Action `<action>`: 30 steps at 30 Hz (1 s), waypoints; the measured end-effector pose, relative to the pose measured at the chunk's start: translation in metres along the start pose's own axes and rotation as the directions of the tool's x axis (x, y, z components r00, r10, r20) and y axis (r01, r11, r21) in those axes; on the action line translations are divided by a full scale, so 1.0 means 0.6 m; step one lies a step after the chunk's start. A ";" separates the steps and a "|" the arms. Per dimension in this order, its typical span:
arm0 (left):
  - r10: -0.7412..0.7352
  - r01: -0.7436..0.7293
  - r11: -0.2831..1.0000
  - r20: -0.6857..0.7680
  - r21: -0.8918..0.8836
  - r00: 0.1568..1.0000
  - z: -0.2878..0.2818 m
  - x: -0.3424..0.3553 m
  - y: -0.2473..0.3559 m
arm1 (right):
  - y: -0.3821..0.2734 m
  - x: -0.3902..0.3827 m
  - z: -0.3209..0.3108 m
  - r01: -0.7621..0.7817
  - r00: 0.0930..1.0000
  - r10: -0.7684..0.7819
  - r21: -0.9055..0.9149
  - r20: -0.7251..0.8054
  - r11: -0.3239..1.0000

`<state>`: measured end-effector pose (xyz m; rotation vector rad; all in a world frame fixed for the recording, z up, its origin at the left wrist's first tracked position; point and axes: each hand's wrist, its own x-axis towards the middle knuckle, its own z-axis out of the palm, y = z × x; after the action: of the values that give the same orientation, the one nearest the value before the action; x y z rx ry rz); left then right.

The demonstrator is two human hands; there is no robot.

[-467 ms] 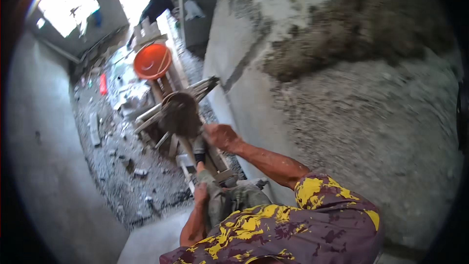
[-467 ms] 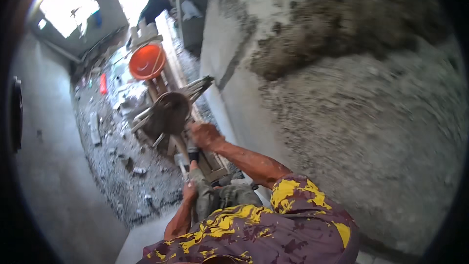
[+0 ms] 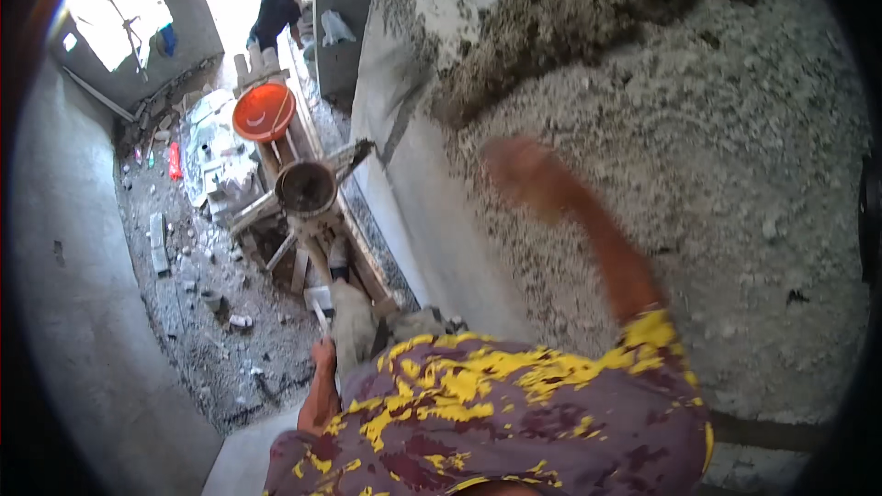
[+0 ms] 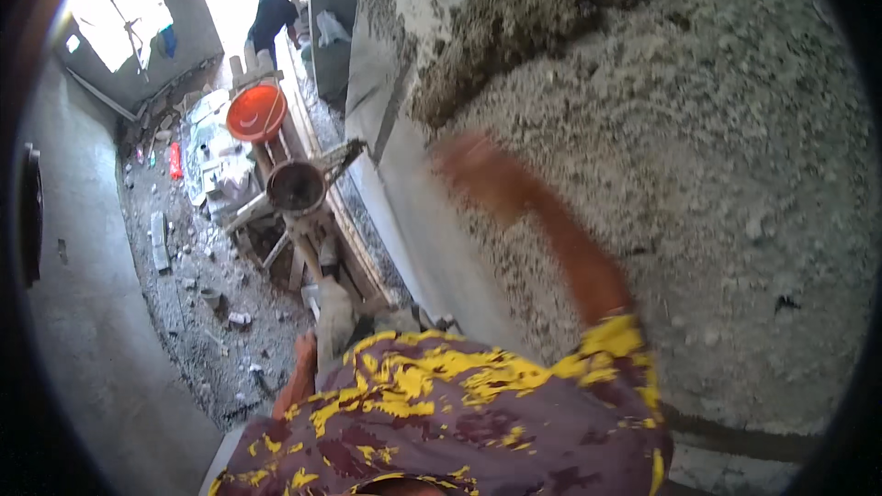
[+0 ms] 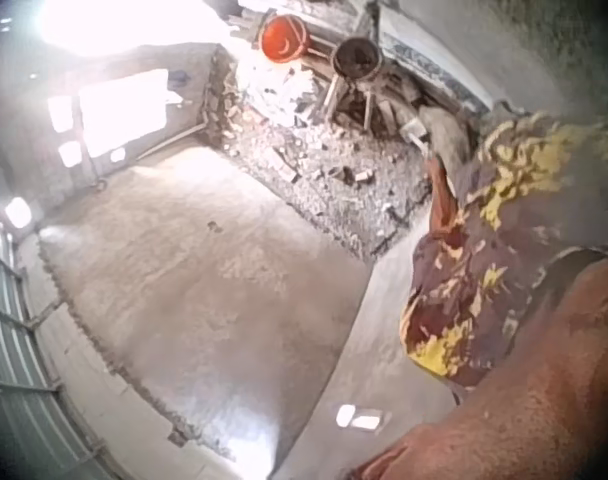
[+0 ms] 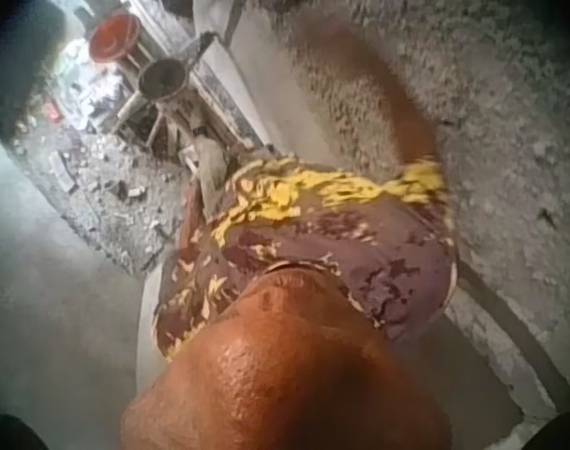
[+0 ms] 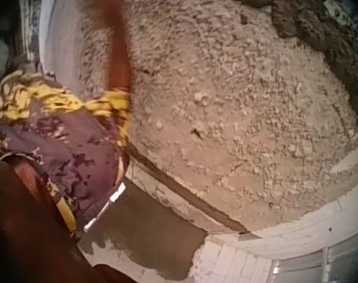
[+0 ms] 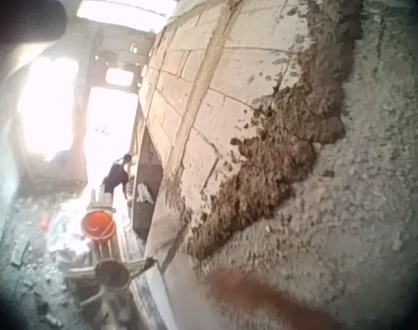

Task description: The person scoops mortar from a bucket using a trowel, flings it onto the wall, and presses a wooden board against the applied mortar.

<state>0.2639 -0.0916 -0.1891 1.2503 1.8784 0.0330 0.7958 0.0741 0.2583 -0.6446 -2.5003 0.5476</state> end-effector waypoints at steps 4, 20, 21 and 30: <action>-0.015 0.008 0.962 -0.026 -0.271 1.000 -0.008 -0.007 0.032 | -0.346 0.109 -0.313 -0.545 0.538 0.312 -0.040 -0.783 0.838; 0.271 -0.267 0.962 0.094 -0.052 0.958 -0.078 0.027 0.184 | -0.030 -0.213 0.486 -0.915 0.304 0.942 -0.232 0.145 0.331; 0.356 -0.346 0.931 0.079 -0.111 0.931 -0.043 0.036 0.117 | -0.041 -0.144 0.490 -0.934 0.284 0.957 -0.208 0.065 0.291; -0.003 -0.052 0.985 0.318 0.162 0.948 -0.001 0.017 0.155 | 0.262 0.014 0.560 -0.957 0.095 0.962 -0.243 0.255 0.159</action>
<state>0.3314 -0.0371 -0.1534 1.3065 1.6106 -0.3038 0.6569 0.1207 -0.0826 -2.4938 -1.9359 1.1701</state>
